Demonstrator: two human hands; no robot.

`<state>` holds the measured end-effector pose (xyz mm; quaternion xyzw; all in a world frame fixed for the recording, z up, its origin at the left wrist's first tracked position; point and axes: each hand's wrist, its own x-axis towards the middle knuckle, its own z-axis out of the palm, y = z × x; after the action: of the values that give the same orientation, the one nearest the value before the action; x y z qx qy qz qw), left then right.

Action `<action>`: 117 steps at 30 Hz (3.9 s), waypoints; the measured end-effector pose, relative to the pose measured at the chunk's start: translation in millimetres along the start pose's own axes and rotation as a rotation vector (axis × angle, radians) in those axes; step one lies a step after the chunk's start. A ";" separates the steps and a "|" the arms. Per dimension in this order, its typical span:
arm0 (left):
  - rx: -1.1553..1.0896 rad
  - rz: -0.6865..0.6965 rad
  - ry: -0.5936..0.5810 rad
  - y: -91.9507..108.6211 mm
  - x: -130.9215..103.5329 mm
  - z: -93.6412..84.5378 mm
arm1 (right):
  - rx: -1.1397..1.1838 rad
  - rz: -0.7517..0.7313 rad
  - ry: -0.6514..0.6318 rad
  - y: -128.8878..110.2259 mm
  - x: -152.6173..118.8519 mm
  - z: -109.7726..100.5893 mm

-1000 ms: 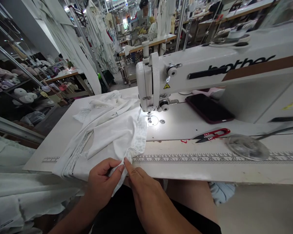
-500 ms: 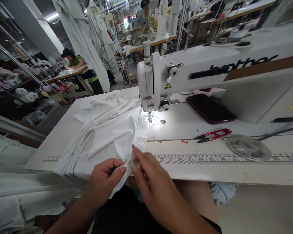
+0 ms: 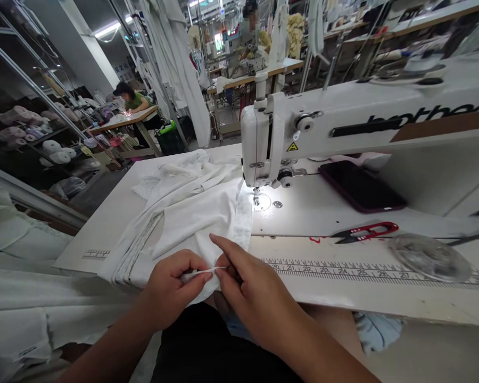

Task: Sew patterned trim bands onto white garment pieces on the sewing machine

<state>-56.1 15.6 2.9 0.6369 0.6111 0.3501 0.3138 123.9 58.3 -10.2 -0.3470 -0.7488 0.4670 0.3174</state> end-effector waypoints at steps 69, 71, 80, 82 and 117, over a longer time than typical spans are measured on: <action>0.114 0.312 -0.041 -6.8 -5.8 1.5 | -0.046 0.042 -0.141 -10.4 -8.4 -8.7; 0.084 0.290 -0.068 -8.6 -6.4 1.0 | -0.031 0.068 -0.141 -8.9 -9.2 -8.2; 0.138 0.438 0.054 -11.7 -7.0 4.7 | -0.075 0.056 -0.088 -5.2 -11.6 -4.6; 0.166 0.487 0.105 -12.4 -7.1 6.2 | -0.100 0.017 -0.069 -4.7 -12.8 -3.4; -0.078 0.020 -0.106 -7.9 -6.4 -6.2 | 0.049 0.251 -0.106 -6.5 -2.3 -7.6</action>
<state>-65.7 9.4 -0.5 0.6479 0.5730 0.3424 0.3669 129.8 58.0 -1.8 -0.4049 -0.7035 0.5391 0.2248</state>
